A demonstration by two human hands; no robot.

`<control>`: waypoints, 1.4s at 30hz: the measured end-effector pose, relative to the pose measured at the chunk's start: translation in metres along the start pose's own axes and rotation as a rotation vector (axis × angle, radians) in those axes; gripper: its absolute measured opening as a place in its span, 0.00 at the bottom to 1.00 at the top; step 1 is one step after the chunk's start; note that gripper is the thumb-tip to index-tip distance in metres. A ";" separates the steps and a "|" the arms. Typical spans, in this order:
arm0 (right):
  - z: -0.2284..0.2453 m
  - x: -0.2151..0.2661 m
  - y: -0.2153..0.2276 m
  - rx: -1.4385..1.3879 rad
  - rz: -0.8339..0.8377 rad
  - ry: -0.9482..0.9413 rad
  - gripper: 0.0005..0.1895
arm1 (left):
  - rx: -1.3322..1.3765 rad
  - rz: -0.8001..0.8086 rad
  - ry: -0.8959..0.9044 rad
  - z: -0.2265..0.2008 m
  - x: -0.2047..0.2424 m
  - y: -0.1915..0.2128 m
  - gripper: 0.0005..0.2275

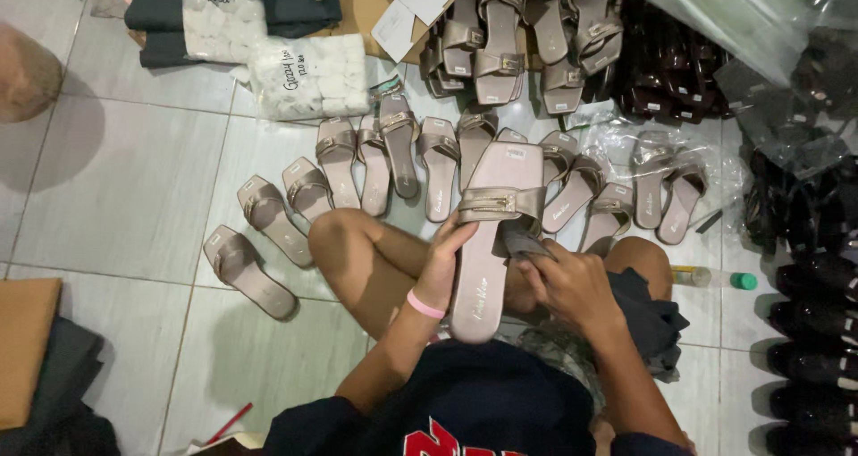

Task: The person sits on the floor and wipes multiple beige slippers with a dark cloth. They pick up each slipper, wipe the upper and sole surfaces, and place them back on the floor. The person occasionally picks up a small bottle, likely containing cleaning solution, and applies it to the cloth before continuing to wipe the slippers.

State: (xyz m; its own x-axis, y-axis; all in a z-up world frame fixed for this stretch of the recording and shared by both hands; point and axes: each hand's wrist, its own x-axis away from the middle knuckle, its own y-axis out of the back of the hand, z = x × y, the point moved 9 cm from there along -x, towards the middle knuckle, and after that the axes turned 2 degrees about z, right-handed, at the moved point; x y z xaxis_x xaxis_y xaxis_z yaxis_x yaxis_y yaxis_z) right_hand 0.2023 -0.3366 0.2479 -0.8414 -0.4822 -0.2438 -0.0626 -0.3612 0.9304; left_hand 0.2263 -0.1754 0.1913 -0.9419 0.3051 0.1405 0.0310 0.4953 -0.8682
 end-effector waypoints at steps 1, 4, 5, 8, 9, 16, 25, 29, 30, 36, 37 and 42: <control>0.001 0.002 0.000 0.035 0.033 -0.020 0.11 | -0.008 -0.005 -0.014 0.000 0.001 -0.001 0.18; 0.023 0.022 0.008 -0.049 0.131 0.139 0.13 | -0.026 -0.027 -0.045 0.000 0.006 -0.005 0.19; 0.032 0.027 0.011 -0.113 0.137 0.208 0.13 | -0.030 -0.038 -0.045 -0.002 0.006 -0.006 0.19; 0.037 0.030 0.017 -0.180 0.154 0.307 0.13 | -0.041 -0.002 -0.045 -0.007 0.002 -0.018 0.18; 0.030 0.030 0.016 -0.119 0.159 0.265 0.14 | -0.040 0.020 -0.036 -0.003 0.002 -0.024 0.18; 0.005 0.013 0.022 -0.081 0.059 0.187 0.07 | 0.075 0.019 0.026 0.011 -0.005 -0.043 0.17; -0.005 -0.008 0.036 -0.067 -0.085 -0.069 0.12 | 0.061 -0.097 -0.044 0.032 -0.007 -0.022 0.19; 0.007 -0.024 0.021 -0.137 -0.025 -0.087 0.13 | 0.065 -0.029 -0.164 0.025 -0.007 -0.024 0.20; 0.015 -0.022 0.021 -0.132 -0.033 -0.055 0.13 | 0.082 -0.007 -0.187 0.024 -0.004 -0.024 0.20; 0.040 -0.003 0.011 -0.262 0.290 0.114 0.11 | 0.100 -0.224 -0.029 0.032 -0.007 -0.002 0.21; 0.041 0.003 0.006 -0.295 0.387 0.113 0.11 | 0.085 -0.156 -0.038 0.027 -0.009 -0.008 0.21; 0.033 0.008 0.014 -0.226 0.295 0.207 0.09 | 0.123 -0.057 0.046 0.037 -0.014 -0.020 0.21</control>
State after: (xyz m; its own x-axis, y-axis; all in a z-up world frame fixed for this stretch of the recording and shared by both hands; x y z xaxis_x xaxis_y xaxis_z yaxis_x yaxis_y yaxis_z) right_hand 0.1769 -0.3192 0.2683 -0.6789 -0.7327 -0.0476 0.3031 -0.3387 0.8907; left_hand 0.2263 -0.2190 0.1889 -0.9244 0.3183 0.2104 -0.0658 0.4103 -0.9096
